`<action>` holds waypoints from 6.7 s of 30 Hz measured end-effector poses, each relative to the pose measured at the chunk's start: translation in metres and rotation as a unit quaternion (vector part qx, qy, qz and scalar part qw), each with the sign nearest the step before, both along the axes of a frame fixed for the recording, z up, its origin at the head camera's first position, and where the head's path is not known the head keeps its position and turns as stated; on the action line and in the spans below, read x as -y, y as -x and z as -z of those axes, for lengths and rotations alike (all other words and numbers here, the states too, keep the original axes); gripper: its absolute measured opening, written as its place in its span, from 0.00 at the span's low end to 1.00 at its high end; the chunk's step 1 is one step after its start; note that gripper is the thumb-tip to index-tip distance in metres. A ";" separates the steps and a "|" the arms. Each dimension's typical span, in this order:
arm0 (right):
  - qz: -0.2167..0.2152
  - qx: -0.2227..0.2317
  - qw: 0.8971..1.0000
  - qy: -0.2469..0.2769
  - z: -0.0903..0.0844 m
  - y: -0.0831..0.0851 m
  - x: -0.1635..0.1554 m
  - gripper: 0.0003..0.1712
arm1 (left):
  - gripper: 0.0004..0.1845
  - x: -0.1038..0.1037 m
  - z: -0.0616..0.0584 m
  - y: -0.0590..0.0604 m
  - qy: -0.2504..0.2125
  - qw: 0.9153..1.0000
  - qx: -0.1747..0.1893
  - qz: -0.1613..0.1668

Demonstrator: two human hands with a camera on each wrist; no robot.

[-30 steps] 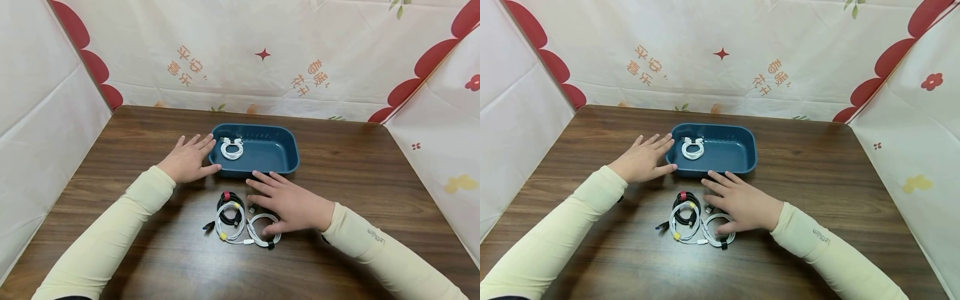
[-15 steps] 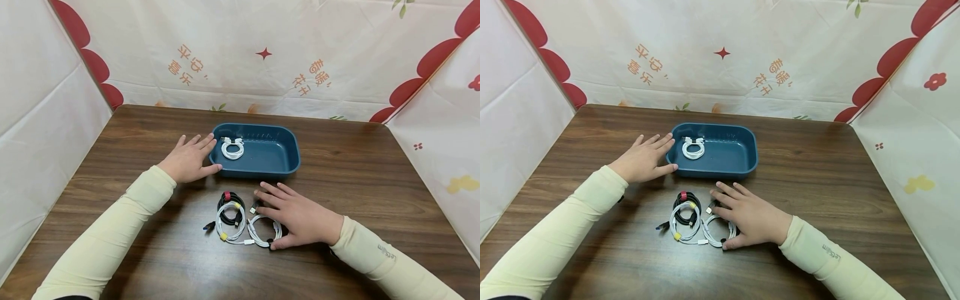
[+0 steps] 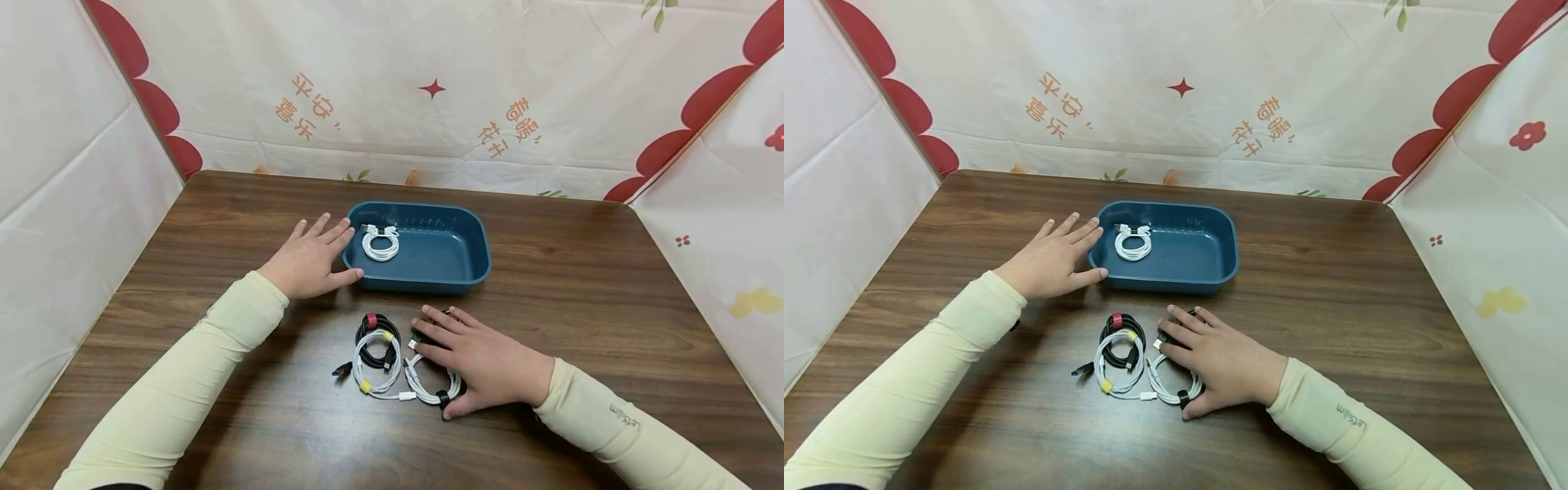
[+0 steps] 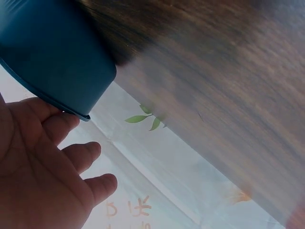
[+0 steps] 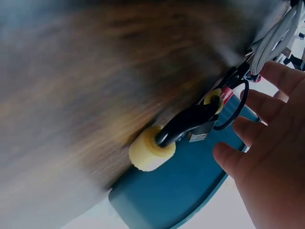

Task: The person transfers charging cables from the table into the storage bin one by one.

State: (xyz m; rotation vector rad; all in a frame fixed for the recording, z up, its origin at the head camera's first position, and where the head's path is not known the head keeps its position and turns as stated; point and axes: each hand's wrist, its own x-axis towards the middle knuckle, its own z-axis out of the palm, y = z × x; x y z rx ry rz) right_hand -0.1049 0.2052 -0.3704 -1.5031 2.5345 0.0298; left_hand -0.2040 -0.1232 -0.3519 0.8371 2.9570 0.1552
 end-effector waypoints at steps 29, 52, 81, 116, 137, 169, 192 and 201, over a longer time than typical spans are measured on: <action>-0.028 -0.041 0.999 0.016 -0.010 0.005 0.007 0.50 | 0.47 0.000 0.001 0.000 -0.001 1.000 0.003 -0.005; -0.036 -0.049 0.998 0.011 -0.032 0.019 0.015 0.50 | 0.47 -0.001 0.001 0.000 0.004 1.000 0.004 -0.010; -0.016 -0.071 0.997 0.005 -0.065 0.058 0.016 0.51 | 0.47 -0.001 0.000 0.001 -0.002 1.000 0.001 -0.013; 0.075 -0.010 0.997 0.007 -0.078 0.129 0.017 0.50 | 0.47 -0.002 0.001 0.000 -0.011 1.000 0.010 -0.015; 0.216 0.102 0.971 0.001 -0.092 0.163 0.036 0.49 | 0.47 -0.001 0.002 0.001 -0.019 0.999 0.022 -0.020; 0.270 0.097 0.958 -0.026 -0.049 0.195 0.052 0.50 | 0.47 -0.001 0.005 0.003 -0.018 0.999 0.018 -0.020; 0.276 0.045 0.956 -0.085 -0.038 0.190 0.061 0.47 | 0.48 0.000 0.005 0.003 -0.018 0.999 0.021 -0.019; 0.275 0.081 0.956 -0.054 -0.043 0.194 0.055 0.47 | 0.47 0.000 0.003 0.003 -0.017 0.999 0.023 -0.019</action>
